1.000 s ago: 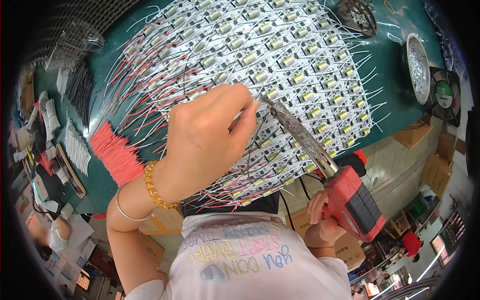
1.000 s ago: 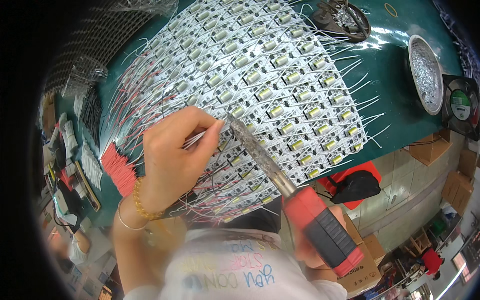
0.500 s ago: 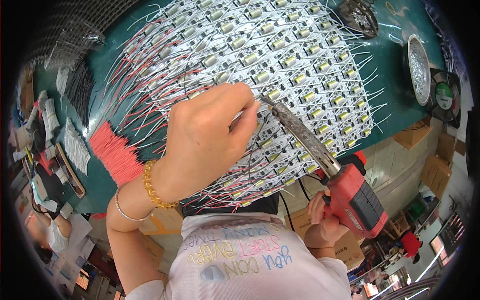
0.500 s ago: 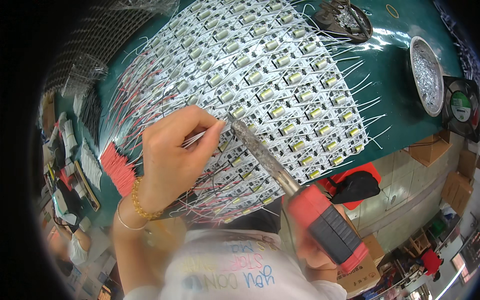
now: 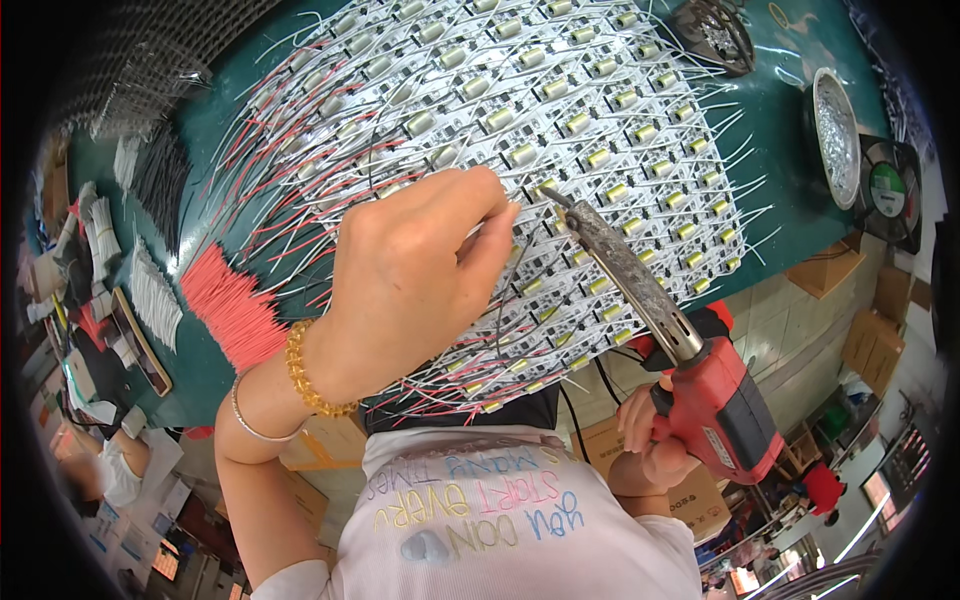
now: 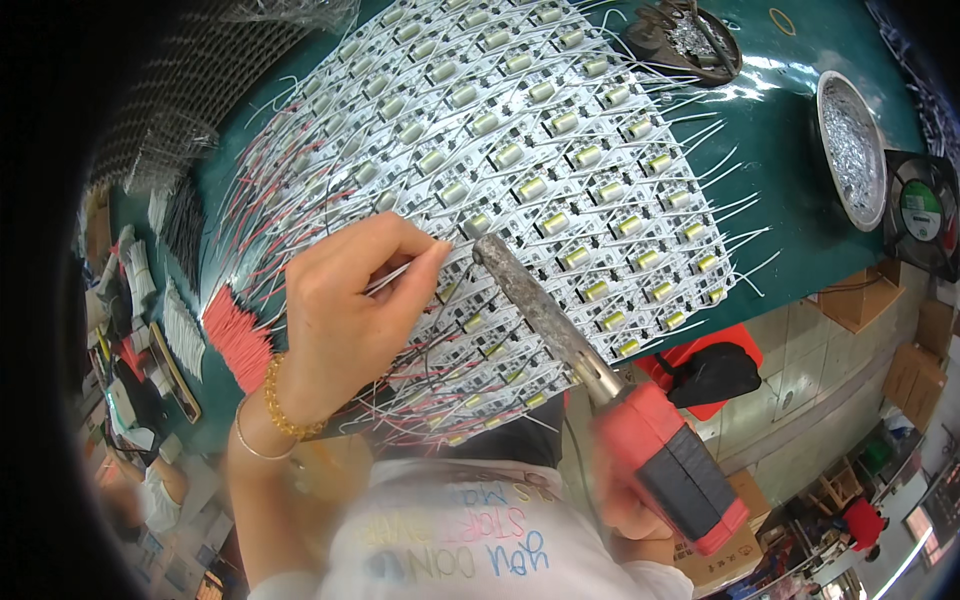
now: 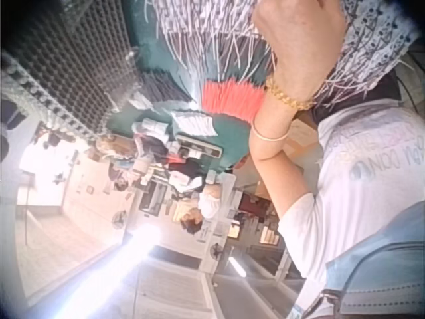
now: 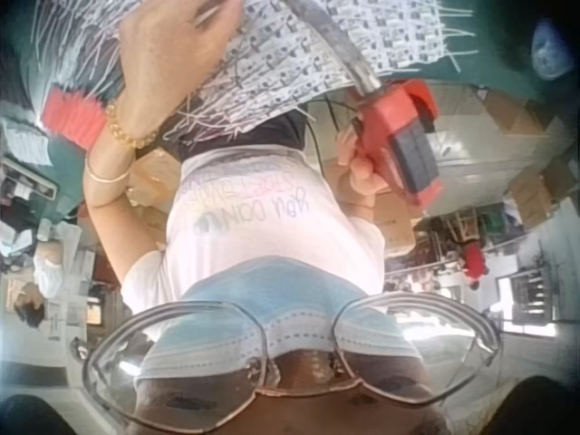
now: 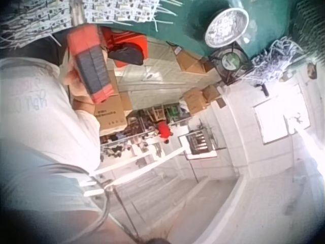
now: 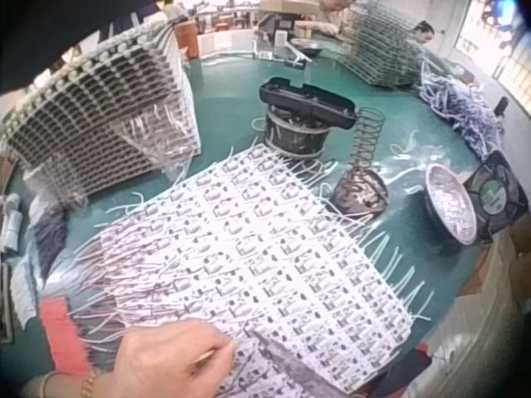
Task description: The person uses a soldering iron to attach red and white wires to a large grid of LED modules on a green workbench. They systematically move across the board, soldering individual connection points while holding the wires in place with their left hand.
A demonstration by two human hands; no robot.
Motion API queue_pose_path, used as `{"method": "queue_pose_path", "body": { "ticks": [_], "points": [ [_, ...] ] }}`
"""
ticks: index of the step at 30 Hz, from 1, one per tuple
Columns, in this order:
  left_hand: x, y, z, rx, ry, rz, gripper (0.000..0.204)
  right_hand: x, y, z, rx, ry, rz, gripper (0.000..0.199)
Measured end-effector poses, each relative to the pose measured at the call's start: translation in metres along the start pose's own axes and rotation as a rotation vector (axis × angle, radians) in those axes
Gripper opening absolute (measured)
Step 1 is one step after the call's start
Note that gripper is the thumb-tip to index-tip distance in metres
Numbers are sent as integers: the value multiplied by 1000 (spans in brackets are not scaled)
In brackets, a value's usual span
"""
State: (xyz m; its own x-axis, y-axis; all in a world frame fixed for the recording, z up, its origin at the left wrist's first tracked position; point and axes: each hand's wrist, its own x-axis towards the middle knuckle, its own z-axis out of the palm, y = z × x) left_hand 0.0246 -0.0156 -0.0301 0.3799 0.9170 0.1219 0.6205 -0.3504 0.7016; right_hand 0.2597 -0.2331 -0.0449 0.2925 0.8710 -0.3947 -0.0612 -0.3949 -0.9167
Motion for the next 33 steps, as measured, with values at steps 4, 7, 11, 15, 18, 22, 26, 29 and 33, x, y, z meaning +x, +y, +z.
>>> {"method": "queue_pose_path", "body": {
  "ticks": [4, 7, 11, 15, 18, 22, 26, 29, 33],
  "points": [
    [-3, 2, -7, 30, -29, 5, 4, 4, 0, 5, 283, -80, -80, 61],
    [-11, 4, -28, 72, -25, -40, 4, 23, -10, 16, 71, -112, -309, 84],
    [-24, 17, -72, 83, 10, -253, 5, 18, -16, 24, 69, -13, -323, 80],
    [-27, 30, -60, -37, 145, -106, 3, 29, -14, 15, 372, -302, -406, 75],
    [-12, 37, -22, 63, -25, 21, 5, 29, -17, 18, 357, -282, -438, 78],
    [-11, 22, 12, 72, 20, 25, 8, 24, -13, 13, 366, -279, -462, 70],
    [-15, 17, 20, 116, 33, -18, 10, 14, -15, 17, 257, -147, -309, 77],
    [-17, 16, 21, 108, 74, -21, 10, 11, -7, 6, 21, -168, -324, 87],
    [-17, 19, 20, 134, 78, -19, 11, -5, 22, -19, -222, -155, -326, 89]
  ]
}}
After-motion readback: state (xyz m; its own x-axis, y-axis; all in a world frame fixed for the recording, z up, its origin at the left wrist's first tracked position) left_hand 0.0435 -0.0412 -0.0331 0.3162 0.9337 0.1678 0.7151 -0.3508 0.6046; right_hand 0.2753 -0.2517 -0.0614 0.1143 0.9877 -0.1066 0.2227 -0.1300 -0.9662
